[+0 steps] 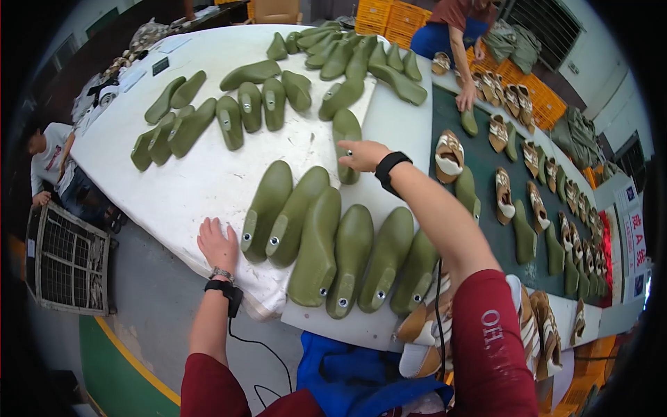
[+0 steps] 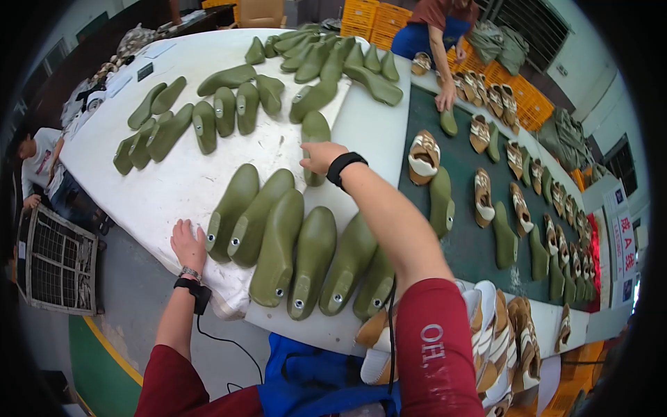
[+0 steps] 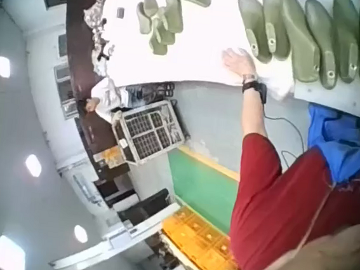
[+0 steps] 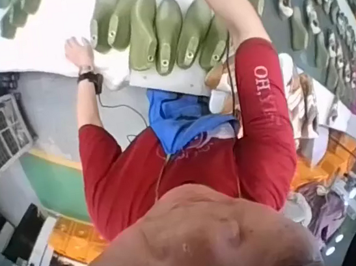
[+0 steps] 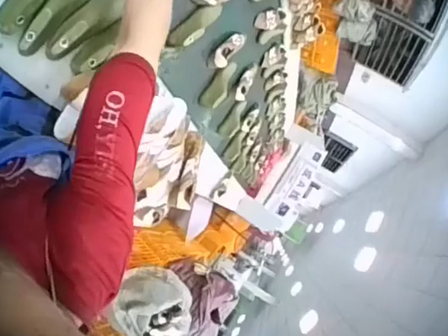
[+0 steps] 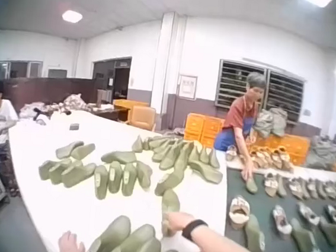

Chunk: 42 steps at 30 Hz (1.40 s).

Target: The recorder is organizing shoe molds and shoe components on a factory assembly line.

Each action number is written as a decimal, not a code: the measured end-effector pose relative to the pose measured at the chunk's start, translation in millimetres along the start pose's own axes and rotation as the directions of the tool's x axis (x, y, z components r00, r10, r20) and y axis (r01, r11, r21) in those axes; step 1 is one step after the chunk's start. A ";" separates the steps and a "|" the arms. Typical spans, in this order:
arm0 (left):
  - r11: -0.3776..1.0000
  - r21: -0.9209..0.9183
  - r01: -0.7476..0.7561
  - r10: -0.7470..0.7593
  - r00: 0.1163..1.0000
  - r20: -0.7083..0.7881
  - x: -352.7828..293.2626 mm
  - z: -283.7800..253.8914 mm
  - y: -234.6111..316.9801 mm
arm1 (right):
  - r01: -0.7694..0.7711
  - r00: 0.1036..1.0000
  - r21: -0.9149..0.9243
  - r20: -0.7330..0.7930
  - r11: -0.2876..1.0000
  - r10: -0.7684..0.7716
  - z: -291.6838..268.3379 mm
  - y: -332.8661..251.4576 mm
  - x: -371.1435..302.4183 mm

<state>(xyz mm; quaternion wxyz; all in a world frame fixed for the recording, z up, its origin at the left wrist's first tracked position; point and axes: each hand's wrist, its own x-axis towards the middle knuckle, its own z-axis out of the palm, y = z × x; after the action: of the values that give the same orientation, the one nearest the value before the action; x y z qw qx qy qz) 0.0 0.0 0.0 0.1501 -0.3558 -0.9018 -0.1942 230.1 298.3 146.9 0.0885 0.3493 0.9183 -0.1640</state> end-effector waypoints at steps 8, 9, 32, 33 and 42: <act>1.000 0.002 -0.017 0.017 0.999 -0.039 -1.6 -8.9 -7.7 | -0.215 0.950 -0.018 -0.234 0.976 0.205 42.3 -3.4 8.9; 1.000 0.000 -0.019 0.019 0.999 -0.050 0.1 -7.6 -9.1 | -0.237 0.943 -0.032 -0.246 0.971 0.222 41.8 0.9 3.3; 0.858 -0.130 -0.496 0.499 0.867 -0.015 339.0 -279.9 8.0 | -0.342 0.916 0.081 -0.194 0.936 0.351 43.1 58.8 -70.3; 0.788 -0.268 -0.554 0.539 0.831 -0.135 346.1 -272.7 56.0 | -0.356 0.912 0.074 -0.191 0.932 0.363 44.1 64.6 -69.5; 0.852 -0.240 -0.466 0.521 0.805 0.284 314.9 5.2 261.5 | -0.294 0.923 0.106 -0.226 0.950 0.311 49.7 74.6 -71.8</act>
<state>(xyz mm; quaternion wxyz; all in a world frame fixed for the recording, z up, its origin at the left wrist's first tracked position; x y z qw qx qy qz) -38.6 361.7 187.8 0.0091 -0.6172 -0.7713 -0.1553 335.7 288.7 102.7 -0.0110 0.5071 0.8508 -0.1373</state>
